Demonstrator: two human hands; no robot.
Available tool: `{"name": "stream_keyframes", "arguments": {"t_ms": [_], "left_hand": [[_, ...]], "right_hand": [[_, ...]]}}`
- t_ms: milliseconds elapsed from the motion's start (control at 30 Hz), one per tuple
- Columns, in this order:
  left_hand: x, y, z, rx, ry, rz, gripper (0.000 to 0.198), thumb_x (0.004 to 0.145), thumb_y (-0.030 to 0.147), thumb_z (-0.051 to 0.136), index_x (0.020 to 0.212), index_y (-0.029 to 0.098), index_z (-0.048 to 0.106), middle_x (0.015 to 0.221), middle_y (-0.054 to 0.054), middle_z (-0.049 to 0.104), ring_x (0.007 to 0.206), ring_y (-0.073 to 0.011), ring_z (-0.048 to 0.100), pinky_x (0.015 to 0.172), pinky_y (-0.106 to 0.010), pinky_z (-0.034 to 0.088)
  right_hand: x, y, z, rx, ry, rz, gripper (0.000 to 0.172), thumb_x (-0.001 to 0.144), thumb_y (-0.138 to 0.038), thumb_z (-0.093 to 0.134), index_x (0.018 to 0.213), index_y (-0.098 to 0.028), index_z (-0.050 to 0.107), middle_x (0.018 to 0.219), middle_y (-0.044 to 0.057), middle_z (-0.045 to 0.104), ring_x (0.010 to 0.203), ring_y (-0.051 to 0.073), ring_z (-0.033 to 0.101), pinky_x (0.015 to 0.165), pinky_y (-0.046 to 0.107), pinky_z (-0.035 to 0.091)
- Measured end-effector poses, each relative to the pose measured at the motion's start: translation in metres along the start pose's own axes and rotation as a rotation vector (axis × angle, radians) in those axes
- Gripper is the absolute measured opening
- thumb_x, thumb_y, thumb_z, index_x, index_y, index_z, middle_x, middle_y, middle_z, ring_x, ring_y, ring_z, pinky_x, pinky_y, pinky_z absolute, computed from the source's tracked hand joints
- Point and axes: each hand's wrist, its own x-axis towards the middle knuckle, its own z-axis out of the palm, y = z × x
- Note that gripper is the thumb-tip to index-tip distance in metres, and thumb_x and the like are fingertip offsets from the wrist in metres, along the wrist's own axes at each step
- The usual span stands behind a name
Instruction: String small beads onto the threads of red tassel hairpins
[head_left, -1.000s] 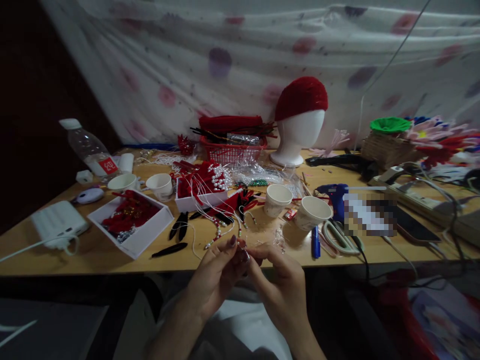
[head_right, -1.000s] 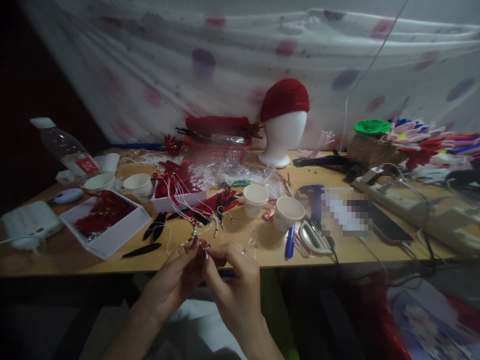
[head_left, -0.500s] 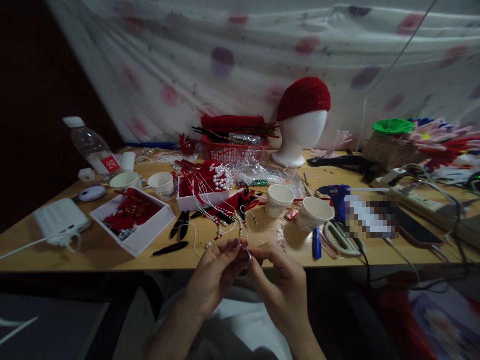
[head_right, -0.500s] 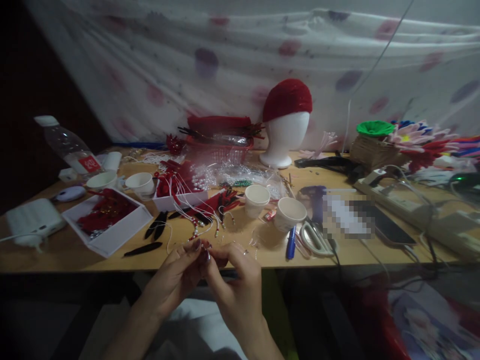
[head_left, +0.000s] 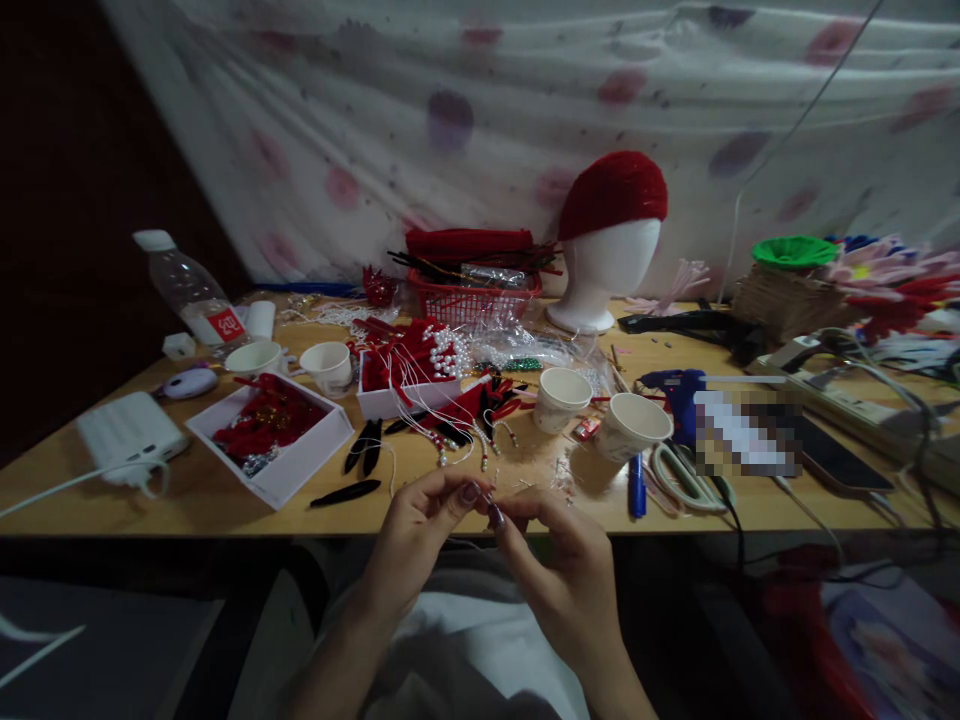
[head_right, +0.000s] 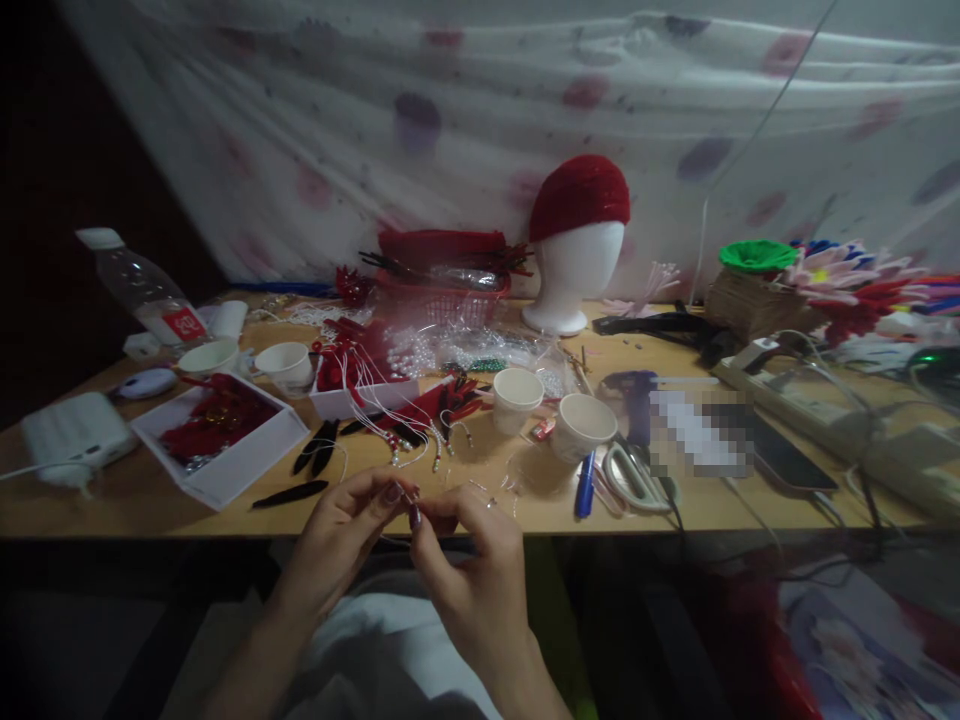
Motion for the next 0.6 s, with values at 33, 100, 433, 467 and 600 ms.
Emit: {"name": "stream_keyframes", "arguments": {"t_ms": [33, 100, 433, 467, 600], "left_hand": [[-0.0001, 0.0000, 0.0004, -0.011, -0.003, -0.008, 0.031, 0.068, 0.048, 0.084, 0.078, 0.018, 0.078, 0.076, -0.004, 0.073, 0.077, -0.0164, 0.065, 0.075, -0.023, 0.050], [-0.0003, 0.0002, 0.0009, -0.023, -0.008, -0.013, 0.032, 0.067, 0.048, 0.084, 0.076, 0.018, 0.078, 0.075, -0.004, 0.072, 0.077, -0.0163, 0.065, 0.074, -0.023, 0.050], [-0.0001, 0.0000, -0.0046, 0.097, -0.056, 0.077, 0.025, 0.076, 0.045, 0.079, 0.082, 0.020, 0.079, 0.079, -0.004, 0.073, 0.080, -0.0171, 0.064, 0.076, -0.023, 0.048], [-0.0001, 0.0010, -0.0048, 0.126, -0.058, 0.097, 0.025, 0.077, 0.045, 0.078, 0.082, 0.020, 0.080, 0.080, -0.004, 0.073, 0.080, -0.0173, 0.063, 0.076, -0.024, 0.048], [-0.0007, 0.0047, -0.0050, 0.224, -0.099, 0.191, 0.022, 0.082, 0.042, 0.073, 0.087, 0.022, 0.080, 0.083, -0.004, 0.074, 0.082, -0.0174, 0.064, 0.077, -0.024, 0.048]], "right_hand": [[0.0000, 0.0002, 0.0001, 0.002, -0.004, 0.003, 0.011, 0.087, -0.019, 0.063, 0.078, -0.018, 0.070, 0.067, 0.000, 0.068, 0.062, 0.014, 0.062, 0.058, 0.022, 0.048], [0.0002, 0.0002, 0.0004, 0.003, -0.013, 0.015, 0.012, 0.087, -0.020, 0.063, 0.077, -0.018, 0.069, 0.067, 0.001, 0.069, 0.062, 0.014, 0.062, 0.058, 0.022, 0.048], [-0.0004, 0.0005, 0.0008, 0.024, -0.017, 0.038, 0.011, 0.086, -0.019, 0.063, 0.076, -0.018, 0.068, 0.068, 0.001, 0.069, 0.062, 0.013, 0.063, 0.059, 0.021, 0.048], [-0.0006, 0.0007, 0.0007, 0.025, -0.021, 0.040, 0.011, 0.087, -0.019, 0.063, 0.076, -0.018, 0.069, 0.068, 0.001, 0.069, 0.063, 0.013, 0.063, 0.059, 0.021, 0.048], [-0.0007, 0.0002, 0.0001, 0.029, -0.022, 0.030, 0.011, 0.087, -0.019, 0.064, 0.078, -0.019, 0.070, 0.069, 0.000, 0.069, 0.063, 0.013, 0.062, 0.059, 0.021, 0.048]]}}
